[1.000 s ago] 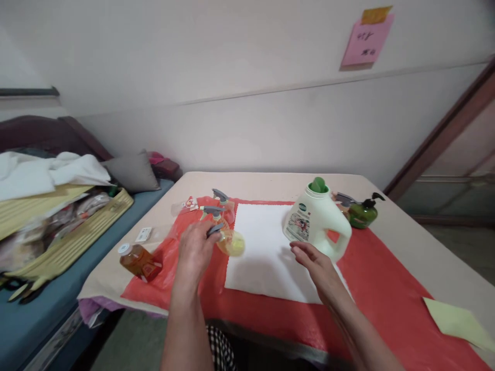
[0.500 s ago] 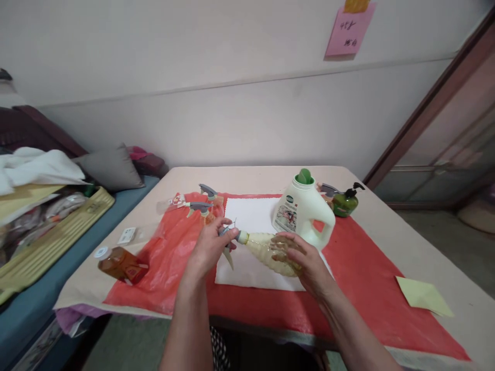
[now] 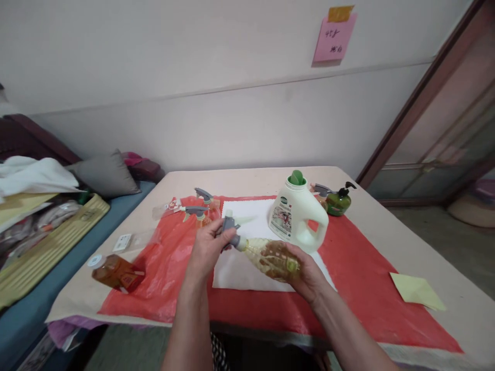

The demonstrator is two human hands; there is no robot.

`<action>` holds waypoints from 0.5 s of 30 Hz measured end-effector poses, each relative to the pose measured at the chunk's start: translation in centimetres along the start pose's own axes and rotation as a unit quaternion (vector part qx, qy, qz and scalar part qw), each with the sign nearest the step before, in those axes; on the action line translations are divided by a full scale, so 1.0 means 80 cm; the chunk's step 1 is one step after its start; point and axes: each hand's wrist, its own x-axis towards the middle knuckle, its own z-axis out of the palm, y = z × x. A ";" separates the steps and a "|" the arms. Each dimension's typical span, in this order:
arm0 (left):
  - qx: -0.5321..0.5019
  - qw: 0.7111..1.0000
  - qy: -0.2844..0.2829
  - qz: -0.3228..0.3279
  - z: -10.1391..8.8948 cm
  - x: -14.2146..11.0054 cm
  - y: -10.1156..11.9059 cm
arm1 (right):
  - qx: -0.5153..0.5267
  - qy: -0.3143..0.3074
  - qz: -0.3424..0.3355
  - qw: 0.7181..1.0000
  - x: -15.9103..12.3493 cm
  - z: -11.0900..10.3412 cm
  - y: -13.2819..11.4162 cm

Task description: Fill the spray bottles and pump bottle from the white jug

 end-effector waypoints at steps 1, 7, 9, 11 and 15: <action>0.004 0.999 0.028 -0.015 0.002 0.002 -0.001 | -0.005 0.004 -0.013 1.000 0.000 -0.001 0.000; -0.018 0.988 0.136 -0.074 0.002 0.012 -0.013 | -0.047 0.002 -0.045 0.998 -0.002 0.002 -0.003; -0.014 0.983 0.169 -0.074 0.001 0.013 -0.015 | -0.068 -0.014 -0.062 0.996 -0.003 0.003 -0.005; 0.004 0.982 0.173 -0.070 -0.002 0.013 -0.015 | -0.076 -0.018 -0.067 0.995 -0.003 0.001 -0.007; 0.054 0.992 0.111 -0.011 -0.015 0.011 -0.012 | -0.026 0.029 -0.028 0.999 -0.001 -0.011 -0.014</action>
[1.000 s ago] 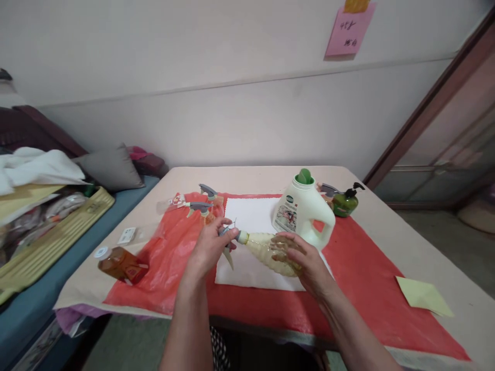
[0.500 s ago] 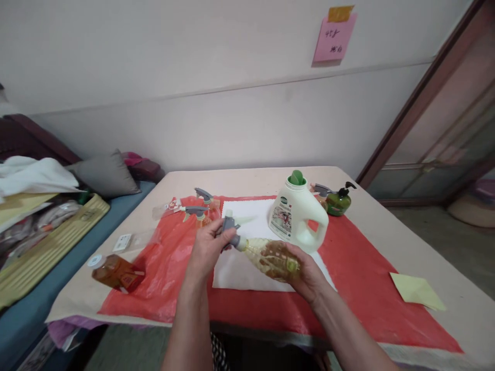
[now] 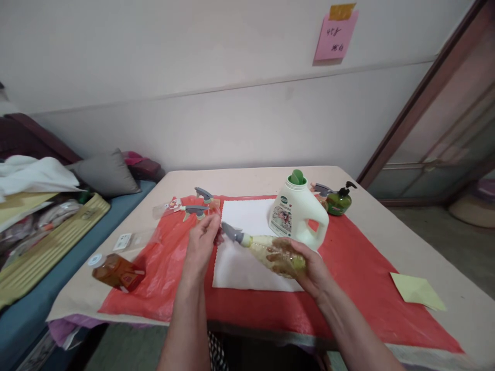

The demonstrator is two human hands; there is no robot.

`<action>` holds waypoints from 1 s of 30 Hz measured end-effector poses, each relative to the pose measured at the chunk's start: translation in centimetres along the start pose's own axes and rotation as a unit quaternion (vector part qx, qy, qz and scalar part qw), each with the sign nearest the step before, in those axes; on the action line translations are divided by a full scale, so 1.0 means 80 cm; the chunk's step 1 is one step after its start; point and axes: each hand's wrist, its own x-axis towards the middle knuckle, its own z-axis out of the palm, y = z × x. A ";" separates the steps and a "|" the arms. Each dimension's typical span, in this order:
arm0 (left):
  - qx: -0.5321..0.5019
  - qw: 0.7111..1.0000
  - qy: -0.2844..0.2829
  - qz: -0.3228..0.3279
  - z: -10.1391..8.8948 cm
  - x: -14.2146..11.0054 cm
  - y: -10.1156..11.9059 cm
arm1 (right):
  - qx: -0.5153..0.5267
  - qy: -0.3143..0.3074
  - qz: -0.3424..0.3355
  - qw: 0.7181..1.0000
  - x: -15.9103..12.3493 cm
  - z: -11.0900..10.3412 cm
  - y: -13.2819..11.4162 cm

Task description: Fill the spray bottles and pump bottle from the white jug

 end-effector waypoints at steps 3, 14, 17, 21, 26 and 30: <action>0.029 0.993 -0.069 0.089 -0.012 -0.001 0.002 | 0.028 0.012 0.033 0.999 0.001 -0.007 -0.003; -0.030 0.996 -0.068 -0.054 0.007 -0.006 0.004 | -0.035 0.002 -0.029 0.999 -0.001 -0.014 -0.012; -0.083 0.993 -0.006 -0.082 -0.002 -0.001 0.007 | -0.035 0.011 -0.050 0.998 0.000 -0.023 -0.021; -0.132 0.985 0.075 -0.084 -0.021 0.008 0.004 | -0.009 0.070 -0.072 0.995 0.002 -0.032 -0.032; -0.036 0.978 0.199 -0.048 -0.037 0.027 -0.024 | 0.040 0.151 -0.120 0.980 0.008 -0.037 -0.032; 0.172 0.971 0.151 -0.072 -0.023 0.042 -0.061 | 0.026 0.135 -0.104 0.985 0.009 -0.031 -0.025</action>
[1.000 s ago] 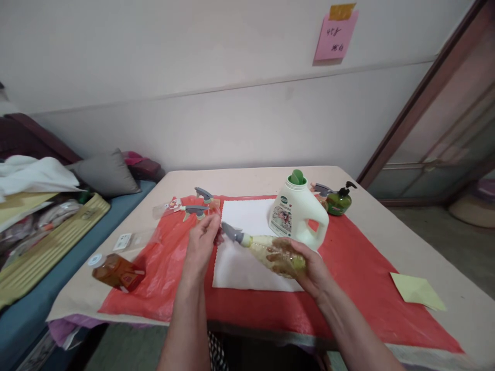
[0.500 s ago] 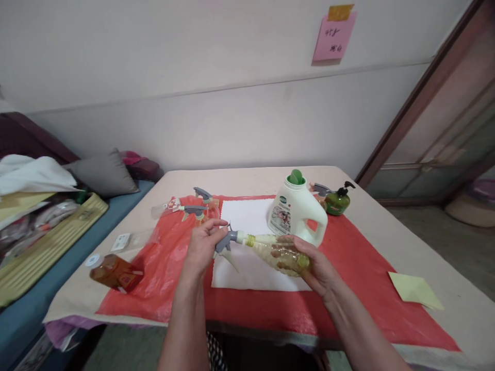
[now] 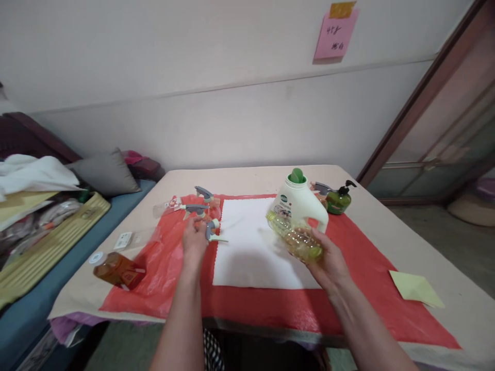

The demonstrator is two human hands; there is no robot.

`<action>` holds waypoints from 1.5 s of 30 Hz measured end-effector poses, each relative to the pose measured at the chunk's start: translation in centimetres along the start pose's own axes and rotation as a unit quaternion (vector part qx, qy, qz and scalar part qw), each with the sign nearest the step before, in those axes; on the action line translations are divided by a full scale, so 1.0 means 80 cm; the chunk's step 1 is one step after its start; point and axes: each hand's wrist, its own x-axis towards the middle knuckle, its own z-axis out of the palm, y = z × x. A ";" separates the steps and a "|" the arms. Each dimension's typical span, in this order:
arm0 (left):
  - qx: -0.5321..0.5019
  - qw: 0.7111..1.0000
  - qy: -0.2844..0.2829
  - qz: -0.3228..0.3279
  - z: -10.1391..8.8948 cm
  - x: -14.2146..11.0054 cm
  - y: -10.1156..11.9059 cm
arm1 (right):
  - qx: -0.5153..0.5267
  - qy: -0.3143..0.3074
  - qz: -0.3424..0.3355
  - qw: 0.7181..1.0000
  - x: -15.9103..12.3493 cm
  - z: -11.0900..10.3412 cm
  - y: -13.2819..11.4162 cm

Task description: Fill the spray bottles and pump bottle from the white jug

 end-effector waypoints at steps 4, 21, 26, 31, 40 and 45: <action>0.065 0.997 -0.033 0.007 0.036 -0.001 -0.017 | 0.019 -0.017 0.034 0.999 -0.005 0.012 0.011; -0.240 0.932 -0.271 0.005 0.097 -0.090 0.027 | -0.106 0.005 -0.093 0.990 -0.005 0.030 0.050; 0.031 0.986 -0.151 0.062 0.097 -0.053 0.013 | -0.193 0.128 -0.197 0.953 0.026 -0.001 0.040; 0.132 0.956 -0.234 0.119 0.121 -0.050 -0.009 | -0.251 0.153 -0.236 0.926 0.044 -0.007 0.033; 0.149 0.944 -0.274 0.112 0.128 -0.041 -0.019 | -0.291 0.148 -0.268 0.907 0.092 0.009 0.026; 0.176 0.932 -0.290 0.126 0.127 -0.044 -0.013 | -0.286 0.142 -0.296 0.900 0.104 0.013 0.020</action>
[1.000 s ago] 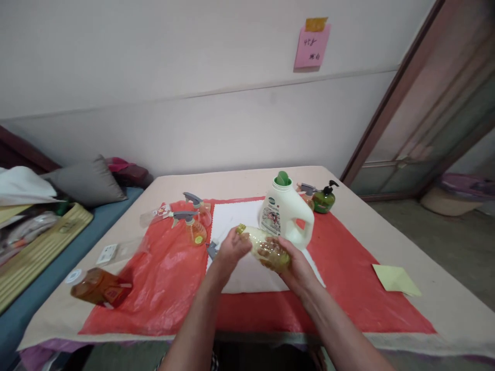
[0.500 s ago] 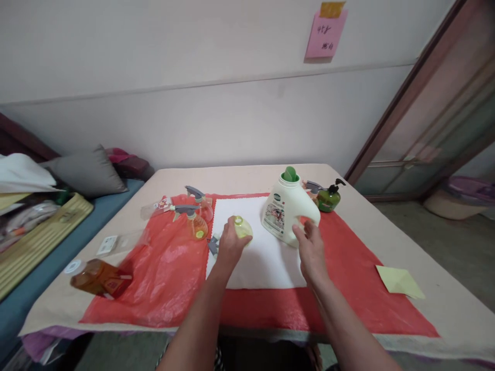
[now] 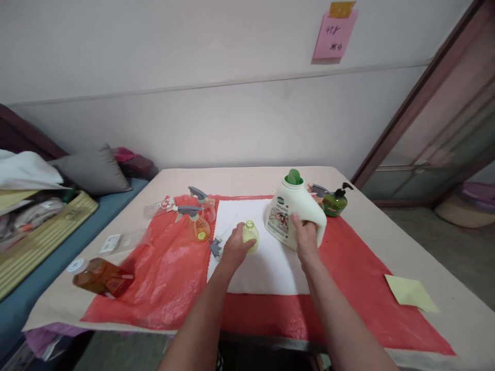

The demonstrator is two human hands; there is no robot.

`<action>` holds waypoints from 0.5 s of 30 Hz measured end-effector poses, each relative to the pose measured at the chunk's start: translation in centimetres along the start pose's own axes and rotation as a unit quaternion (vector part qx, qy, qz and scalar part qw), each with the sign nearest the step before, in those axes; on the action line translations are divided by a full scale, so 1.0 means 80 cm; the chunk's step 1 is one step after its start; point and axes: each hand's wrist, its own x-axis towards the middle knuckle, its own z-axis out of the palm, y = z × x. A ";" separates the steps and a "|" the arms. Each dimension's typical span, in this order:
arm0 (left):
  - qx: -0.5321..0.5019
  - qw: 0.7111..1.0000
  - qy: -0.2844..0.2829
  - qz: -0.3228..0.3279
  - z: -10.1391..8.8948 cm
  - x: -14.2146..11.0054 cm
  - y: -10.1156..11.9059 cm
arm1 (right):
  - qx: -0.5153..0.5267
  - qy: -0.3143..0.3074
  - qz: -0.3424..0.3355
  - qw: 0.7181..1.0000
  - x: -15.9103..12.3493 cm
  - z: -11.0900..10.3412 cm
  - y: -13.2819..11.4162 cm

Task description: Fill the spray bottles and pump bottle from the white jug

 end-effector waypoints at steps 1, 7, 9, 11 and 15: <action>0.008 1.000 -0.004 0.002 -0.002 -0.001 0.001 | -0.005 0.000 -0.010 1.000 -0.001 -0.002 -0.004; 0.035 0.999 -0.033 0.008 -0.017 -0.004 0.001 | -0.083 0.004 -0.087 0.993 -0.011 -0.032 -0.032; 0.036 0.999 -0.036 0.000 -0.022 -0.006 -0.001 | -0.155 0.002 -0.122 0.980 -0.016 -0.044 -0.038; 0.038 0.999 -0.028 -0.007 -0.027 -0.010 0.000 | -0.241 0.001 -0.137 0.961 -0.022 -0.056 -0.040; -0.001 0.996 0.093 0.011 -0.033 -0.024 0.018 | -0.350 0.000 -0.172 0.921 -0.026 -0.075 -0.035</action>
